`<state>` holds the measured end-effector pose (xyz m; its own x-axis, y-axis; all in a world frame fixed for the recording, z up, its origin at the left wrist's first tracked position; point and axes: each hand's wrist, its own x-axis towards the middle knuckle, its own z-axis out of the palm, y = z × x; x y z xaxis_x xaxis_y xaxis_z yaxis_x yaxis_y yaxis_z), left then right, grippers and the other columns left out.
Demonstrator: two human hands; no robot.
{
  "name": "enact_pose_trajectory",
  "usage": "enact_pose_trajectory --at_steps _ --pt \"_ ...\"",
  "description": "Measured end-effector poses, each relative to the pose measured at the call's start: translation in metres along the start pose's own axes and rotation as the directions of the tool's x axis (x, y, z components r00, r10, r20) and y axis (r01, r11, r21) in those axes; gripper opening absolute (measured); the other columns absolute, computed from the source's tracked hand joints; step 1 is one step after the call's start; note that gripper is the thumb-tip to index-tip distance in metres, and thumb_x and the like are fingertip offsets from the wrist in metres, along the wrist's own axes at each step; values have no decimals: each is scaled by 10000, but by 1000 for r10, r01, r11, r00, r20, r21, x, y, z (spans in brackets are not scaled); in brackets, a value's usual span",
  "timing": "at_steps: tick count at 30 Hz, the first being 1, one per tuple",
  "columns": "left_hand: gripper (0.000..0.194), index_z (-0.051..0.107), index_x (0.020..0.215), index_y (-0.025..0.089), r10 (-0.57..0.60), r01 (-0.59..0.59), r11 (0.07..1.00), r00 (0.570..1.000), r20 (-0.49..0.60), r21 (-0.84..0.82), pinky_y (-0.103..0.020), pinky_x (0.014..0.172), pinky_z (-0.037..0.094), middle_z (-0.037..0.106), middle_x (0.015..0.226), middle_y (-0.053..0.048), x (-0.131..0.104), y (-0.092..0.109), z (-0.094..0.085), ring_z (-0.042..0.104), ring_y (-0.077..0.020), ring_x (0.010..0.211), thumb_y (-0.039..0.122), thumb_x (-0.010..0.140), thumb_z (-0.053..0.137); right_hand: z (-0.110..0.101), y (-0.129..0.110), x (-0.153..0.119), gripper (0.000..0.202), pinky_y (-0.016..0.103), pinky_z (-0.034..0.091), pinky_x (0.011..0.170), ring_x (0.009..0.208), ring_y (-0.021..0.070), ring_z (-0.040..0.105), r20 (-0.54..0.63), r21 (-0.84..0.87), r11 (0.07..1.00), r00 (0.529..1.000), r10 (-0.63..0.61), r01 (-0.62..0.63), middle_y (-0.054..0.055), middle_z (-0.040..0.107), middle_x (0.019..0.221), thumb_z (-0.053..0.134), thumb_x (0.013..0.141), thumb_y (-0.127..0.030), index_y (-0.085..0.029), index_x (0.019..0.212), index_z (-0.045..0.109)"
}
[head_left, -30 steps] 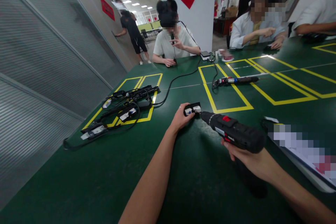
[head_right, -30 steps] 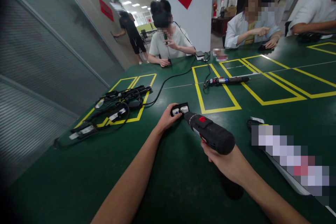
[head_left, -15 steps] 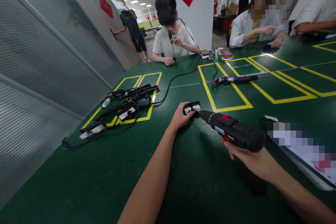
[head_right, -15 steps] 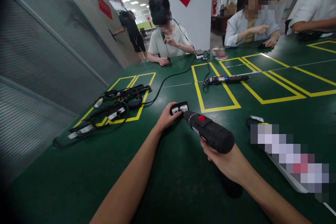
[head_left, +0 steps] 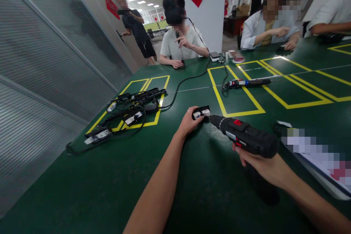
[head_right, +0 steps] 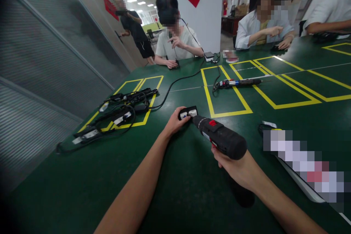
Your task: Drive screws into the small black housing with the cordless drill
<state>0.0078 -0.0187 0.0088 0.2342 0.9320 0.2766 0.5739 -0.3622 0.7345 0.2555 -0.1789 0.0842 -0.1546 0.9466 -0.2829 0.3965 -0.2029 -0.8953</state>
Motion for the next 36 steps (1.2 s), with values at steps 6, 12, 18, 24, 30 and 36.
enact_pose_trajectory --at_steps 6,12,18,24,30,36 --pt "466 477 1193 194 -2 2 1000 1000 2 -1 -342 898 434 554 1125 -71 0 0 0 550 -196 992 383 779 578 3 -7 0 320 317 482 553 624 183 591 -23 -35 999 1000 17 -18 20 602 606 557 800 -414 -214 550 550" --pt "466 482 1186 188 7 -7 1000 1000 2 -4 -338 896 434 555 1117 -74 1 0 0 553 -193 980 386 776 581 4 -4 2 295 322 503 566 588 168 587 -18 -24 1000 1000 6 -7 3 590 600 572 790 -407 -213 568 559" --pt "464 481 1187 191 11 -11 1000 1000 9 -14 -339 906 430 554 1127 -73 0 -1 -1 551 -194 997 386 778 578 2 1 3 259 339 527 615 783 233 648 -1 14 1000 1000 15 -15 43 655 713 560 799 -424 -217 650 610" --pt "470 483 1187 188 -5 5 1000 1000 -7 -16 -347 935 419 548 1149 -77 1 -1 0 539 -203 1038 366 766 593 2 1 3 250 383 535 696 885 278 650 -13 18 1000 1000 17 -17 64 681 733 564 790 -439 -216 701 632" --pt "472 480 1191 193 -11 11 1000 1000 -4 -29 -345 927 425 548 1157 -75 0 -1 0 544 -199 1027 368 767 591 2 3 1 255 392 539 729 919 282 650 -4 27 1000 1000 4 -4 61 691 742 552 811 -448 -218 798 661" --pt "470 474 1189 191 -21 21 999 1000 3 -25 -341 926 426 545 1156 -74 0 0 -1 546 -196 1024 366 768 590 1 -7 -2 334 391 545 720 983 303 630 -10 35 999 1000 -10 11 85 692 748 561 804 -417 -218 538 592"
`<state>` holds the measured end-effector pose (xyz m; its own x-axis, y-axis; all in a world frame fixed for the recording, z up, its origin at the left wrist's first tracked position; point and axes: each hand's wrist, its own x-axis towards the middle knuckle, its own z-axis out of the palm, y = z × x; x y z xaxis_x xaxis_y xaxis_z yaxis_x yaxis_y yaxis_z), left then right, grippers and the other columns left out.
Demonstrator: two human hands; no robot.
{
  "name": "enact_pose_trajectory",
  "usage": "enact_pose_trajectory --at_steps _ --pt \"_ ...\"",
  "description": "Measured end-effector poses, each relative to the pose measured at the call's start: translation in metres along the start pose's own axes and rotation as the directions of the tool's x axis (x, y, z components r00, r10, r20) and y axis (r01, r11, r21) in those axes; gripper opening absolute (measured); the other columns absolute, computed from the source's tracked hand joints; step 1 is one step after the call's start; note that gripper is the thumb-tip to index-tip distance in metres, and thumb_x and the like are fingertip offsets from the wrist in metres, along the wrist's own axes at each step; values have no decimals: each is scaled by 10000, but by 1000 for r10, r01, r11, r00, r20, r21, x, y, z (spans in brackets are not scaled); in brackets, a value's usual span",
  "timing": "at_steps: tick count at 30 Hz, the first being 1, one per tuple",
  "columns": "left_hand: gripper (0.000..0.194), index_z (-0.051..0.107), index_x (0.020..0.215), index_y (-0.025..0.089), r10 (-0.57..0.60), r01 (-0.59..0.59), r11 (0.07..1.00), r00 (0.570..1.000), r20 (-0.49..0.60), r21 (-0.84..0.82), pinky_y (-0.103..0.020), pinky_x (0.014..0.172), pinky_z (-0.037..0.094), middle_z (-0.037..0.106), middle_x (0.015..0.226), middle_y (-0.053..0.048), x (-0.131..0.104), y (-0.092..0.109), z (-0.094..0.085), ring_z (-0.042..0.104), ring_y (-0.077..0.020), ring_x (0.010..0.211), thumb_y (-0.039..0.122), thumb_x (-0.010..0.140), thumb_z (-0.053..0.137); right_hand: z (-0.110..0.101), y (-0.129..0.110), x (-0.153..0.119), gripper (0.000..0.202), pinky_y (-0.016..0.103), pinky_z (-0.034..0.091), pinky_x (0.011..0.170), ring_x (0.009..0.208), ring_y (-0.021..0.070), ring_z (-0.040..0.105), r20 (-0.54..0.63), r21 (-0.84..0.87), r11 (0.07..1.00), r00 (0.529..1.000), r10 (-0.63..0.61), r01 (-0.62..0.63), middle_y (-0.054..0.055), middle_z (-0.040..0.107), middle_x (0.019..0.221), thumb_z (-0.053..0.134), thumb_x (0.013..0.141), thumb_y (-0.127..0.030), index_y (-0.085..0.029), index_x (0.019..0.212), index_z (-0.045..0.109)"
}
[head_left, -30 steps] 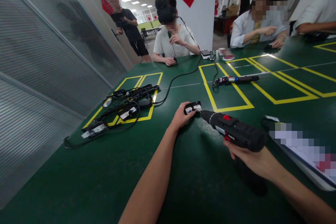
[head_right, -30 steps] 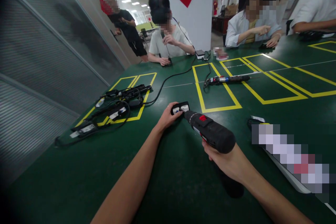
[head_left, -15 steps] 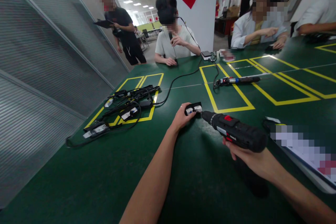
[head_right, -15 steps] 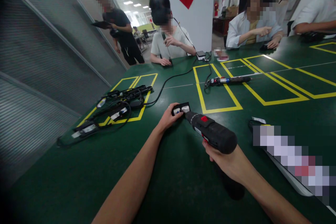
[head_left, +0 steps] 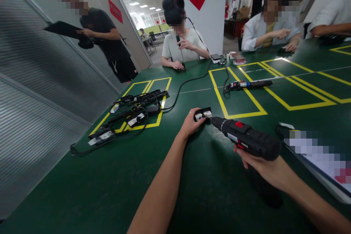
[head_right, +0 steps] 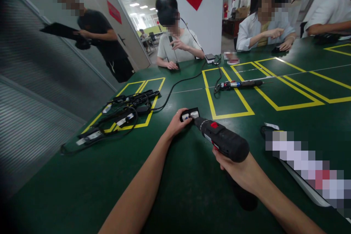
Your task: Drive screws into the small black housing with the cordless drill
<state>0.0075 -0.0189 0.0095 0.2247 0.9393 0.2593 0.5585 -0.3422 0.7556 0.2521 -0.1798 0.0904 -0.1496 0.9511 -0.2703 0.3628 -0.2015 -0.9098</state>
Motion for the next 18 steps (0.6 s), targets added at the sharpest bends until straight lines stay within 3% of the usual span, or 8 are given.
enact_pose_trajectory --at_steps 10,16,18 --pt "461 476 1189 186 -7 7 1000 1000 1 2 -344 919 430 550 1149 -76 -1 3 -1 550 -197 1016 343 770 588 0 -4 1 381 402 536 662 895 303 647 -18 -22 1000 1000 -17 16 68 635 602 557 807 -408 -226 472 565" --pt "469 481 1184 184 -5 5 1000 1000 -9 2 -348 935 424 543 1166 -79 1 2 0 540 -200 1043 338 758 601 0 -2 1 300 413 523 698 810 276 656 -19 -56 998 1000 21 -23 51 644 641 527 822 -470 -220 698 638" --pt "469 482 1185 184 -4 4 1000 1000 -11 -1 -350 939 422 542 1170 -79 1 2 0 539 -200 1048 340 758 600 0 0 2 313 411 519 713 850 283 652 -13 -48 999 1000 25 -26 69 669 720 529 817 -486 -217 688 624"
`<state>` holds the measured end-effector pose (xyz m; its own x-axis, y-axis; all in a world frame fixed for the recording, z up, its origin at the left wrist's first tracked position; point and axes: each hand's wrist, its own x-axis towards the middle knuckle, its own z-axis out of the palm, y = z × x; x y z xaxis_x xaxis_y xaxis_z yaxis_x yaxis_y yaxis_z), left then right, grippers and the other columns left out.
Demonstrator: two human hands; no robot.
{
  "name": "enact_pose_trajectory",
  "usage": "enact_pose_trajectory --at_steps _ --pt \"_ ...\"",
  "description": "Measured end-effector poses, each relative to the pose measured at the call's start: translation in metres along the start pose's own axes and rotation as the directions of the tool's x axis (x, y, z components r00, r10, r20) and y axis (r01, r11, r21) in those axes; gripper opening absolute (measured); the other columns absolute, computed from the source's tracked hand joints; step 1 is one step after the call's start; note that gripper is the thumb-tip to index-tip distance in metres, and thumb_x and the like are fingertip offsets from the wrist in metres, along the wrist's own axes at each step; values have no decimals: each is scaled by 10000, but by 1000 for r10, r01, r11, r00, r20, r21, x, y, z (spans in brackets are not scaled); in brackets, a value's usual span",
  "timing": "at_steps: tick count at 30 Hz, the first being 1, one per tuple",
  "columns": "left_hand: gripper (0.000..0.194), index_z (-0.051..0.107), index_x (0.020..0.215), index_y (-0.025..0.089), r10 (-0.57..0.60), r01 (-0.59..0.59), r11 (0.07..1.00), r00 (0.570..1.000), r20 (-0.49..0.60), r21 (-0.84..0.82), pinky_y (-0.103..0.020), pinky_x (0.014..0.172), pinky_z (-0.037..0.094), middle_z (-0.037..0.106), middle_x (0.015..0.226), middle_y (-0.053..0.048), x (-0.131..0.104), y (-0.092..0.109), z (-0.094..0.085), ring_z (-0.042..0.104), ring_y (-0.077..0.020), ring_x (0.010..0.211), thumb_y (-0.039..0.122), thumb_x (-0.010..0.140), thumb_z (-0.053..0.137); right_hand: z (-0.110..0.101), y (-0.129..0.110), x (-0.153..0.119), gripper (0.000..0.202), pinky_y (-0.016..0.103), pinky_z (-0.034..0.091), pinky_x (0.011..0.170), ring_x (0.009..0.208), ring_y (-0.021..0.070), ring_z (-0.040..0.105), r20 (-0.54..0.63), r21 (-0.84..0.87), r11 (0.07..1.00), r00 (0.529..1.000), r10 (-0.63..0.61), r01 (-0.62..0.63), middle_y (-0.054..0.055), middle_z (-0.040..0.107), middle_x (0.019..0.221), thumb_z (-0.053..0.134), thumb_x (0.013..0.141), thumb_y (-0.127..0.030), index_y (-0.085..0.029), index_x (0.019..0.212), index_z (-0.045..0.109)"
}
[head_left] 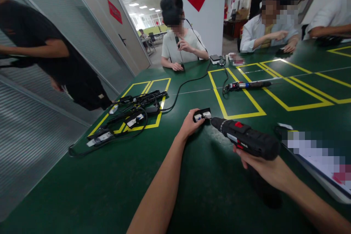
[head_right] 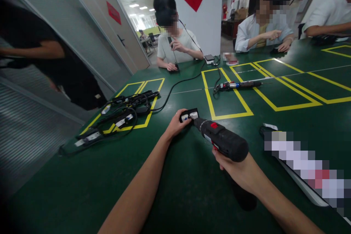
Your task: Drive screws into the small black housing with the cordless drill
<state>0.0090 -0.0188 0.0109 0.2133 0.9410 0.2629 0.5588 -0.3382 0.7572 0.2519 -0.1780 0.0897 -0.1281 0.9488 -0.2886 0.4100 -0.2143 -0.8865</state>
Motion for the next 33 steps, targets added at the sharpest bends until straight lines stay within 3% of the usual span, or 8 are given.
enact_pose_trajectory --at_steps 3,7,12,17,23,28,33 --pt "471 480 1188 184 5 -5 1000 1000 1 -4 -356 940 422 546 1163 -78 0 0 0 544 -199 1037 348 761 596 0 4 0 319 402 517 723 898 288 646 12 29 1000 1000 2 -3 86 687 799 532 819 -489 -211 692 622" --pt "478 479 1190 184 -5 5 1000 1000 10 1 -362 939 424 549 1157 -79 -1 0 -1 546 -205 1035 363 762 594 1 8 0 297 401 518 722 834 267 659 0 50 999 1000 -4 4 63 685 749 538 820 -490 -213 787 642" --pt "474 485 1183 182 -8 8 1000 1000 9 -11 -363 933 428 549 1157 -83 -1 2 -1 541 -211 1047 363 760 596 0 6 0 302 377 528 672 929 295 644 5 31 999 1000 -20 20 73 700 762 540 825 -472 -218 705 650" --pt "465 493 1174 181 -19 19 1000 1000 4 -22 -356 925 433 551 1153 -83 -1 4 -2 545 -207 1037 340 752 605 -1 6 0 269 361 538 651 868 280 664 -25 41 998 999 -40 41 59 709 743 571 808 -453 -223 738 691" --pt "458 494 1175 187 2 -2 1000 1000 2 -22 -351 922 430 556 1142 -79 -2 3 -3 550 -200 1018 346 758 599 0 3 -3 306 377 524 700 893 281 658 -14 13 999 999 -42 42 69 707 762 549 823 -468 -201 743 676" --pt "463 490 1180 182 11 -11 1000 1000 -8 -13 -354 938 422 544 1166 -81 -2 3 -1 537 -203 1050 337 757 598 1 5 -1 338 374 509 699 872 273 650 -10 -3 998 998 -62 62 56 677 681 542 828 -455 -202 619 626" --pt "464 485 1182 180 3 -3 1000 1000 4 -13 -350 932 427 546 1159 -81 -1 3 -2 541 -201 1046 340 761 594 1 8 1 324 391 497 734 855 267 644 -8 14 998 998 -58 58 42 655 661 532 835 -467 -210 660 624"
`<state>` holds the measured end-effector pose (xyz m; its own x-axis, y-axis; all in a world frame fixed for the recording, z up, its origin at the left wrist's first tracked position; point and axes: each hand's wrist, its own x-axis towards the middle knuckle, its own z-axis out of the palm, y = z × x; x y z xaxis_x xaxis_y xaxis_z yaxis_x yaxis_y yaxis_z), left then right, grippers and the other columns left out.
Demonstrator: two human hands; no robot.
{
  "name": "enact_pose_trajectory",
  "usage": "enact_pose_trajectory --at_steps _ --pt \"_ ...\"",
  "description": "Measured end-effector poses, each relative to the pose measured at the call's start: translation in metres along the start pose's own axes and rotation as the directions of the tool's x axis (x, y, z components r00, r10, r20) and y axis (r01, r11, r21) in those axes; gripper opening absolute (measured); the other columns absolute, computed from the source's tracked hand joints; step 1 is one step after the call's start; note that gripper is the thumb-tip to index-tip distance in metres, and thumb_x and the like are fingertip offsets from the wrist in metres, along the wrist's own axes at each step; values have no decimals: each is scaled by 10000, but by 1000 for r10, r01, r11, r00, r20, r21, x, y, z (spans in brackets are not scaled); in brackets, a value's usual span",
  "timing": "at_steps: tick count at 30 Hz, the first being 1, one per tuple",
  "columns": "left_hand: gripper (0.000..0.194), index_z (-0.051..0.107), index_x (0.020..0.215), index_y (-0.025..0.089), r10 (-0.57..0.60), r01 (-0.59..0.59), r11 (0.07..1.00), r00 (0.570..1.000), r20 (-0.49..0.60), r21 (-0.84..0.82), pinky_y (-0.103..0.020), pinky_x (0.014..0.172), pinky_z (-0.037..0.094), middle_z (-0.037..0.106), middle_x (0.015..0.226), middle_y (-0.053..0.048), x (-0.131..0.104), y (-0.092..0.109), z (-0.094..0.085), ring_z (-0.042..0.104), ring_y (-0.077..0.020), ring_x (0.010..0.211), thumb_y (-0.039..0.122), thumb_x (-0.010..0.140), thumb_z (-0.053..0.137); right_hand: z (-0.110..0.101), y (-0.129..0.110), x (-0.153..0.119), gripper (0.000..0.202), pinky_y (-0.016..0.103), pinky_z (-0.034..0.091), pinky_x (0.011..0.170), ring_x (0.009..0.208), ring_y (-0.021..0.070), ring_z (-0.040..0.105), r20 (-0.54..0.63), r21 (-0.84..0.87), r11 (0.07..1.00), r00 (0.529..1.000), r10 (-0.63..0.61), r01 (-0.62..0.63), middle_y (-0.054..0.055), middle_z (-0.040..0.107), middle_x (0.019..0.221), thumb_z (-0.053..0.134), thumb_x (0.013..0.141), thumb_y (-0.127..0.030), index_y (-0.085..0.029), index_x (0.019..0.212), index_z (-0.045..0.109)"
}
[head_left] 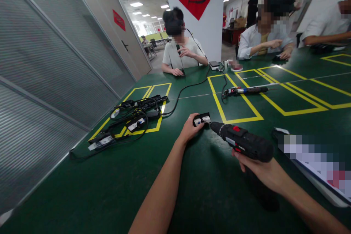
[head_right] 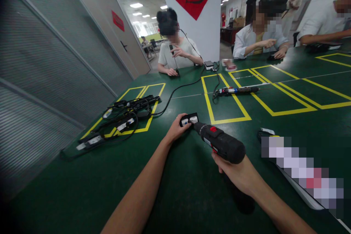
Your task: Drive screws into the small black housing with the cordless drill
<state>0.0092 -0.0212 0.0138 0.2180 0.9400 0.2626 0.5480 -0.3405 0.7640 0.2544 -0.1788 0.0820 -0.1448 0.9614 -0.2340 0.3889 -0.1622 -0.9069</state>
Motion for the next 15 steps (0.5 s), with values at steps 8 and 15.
enact_pose_trajectory --at_steps 8,15 --pt "463 491 1176 178 8 -8 1000 1000 -9 -1 -349 931 426 544 1159 -83 0 -3 1 540 -201 1042 343 757 600 0 -1 0 369 354 492 684 824 243 629 10 -28 1000 1000 -4 4 33 619 653 515 843 -480 -208 602 578" --pt "460 490 1178 187 0 0 1000 1000 6 -5 -348 919 434 544 1159 -79 1 -2 0 545 -199 1032 346 760 597 -1 -6 -3 313 329 471 579 600 176 578 28 -2 1000 999 23 -23 -7 575 620 513 843 -464 -203 933 662"
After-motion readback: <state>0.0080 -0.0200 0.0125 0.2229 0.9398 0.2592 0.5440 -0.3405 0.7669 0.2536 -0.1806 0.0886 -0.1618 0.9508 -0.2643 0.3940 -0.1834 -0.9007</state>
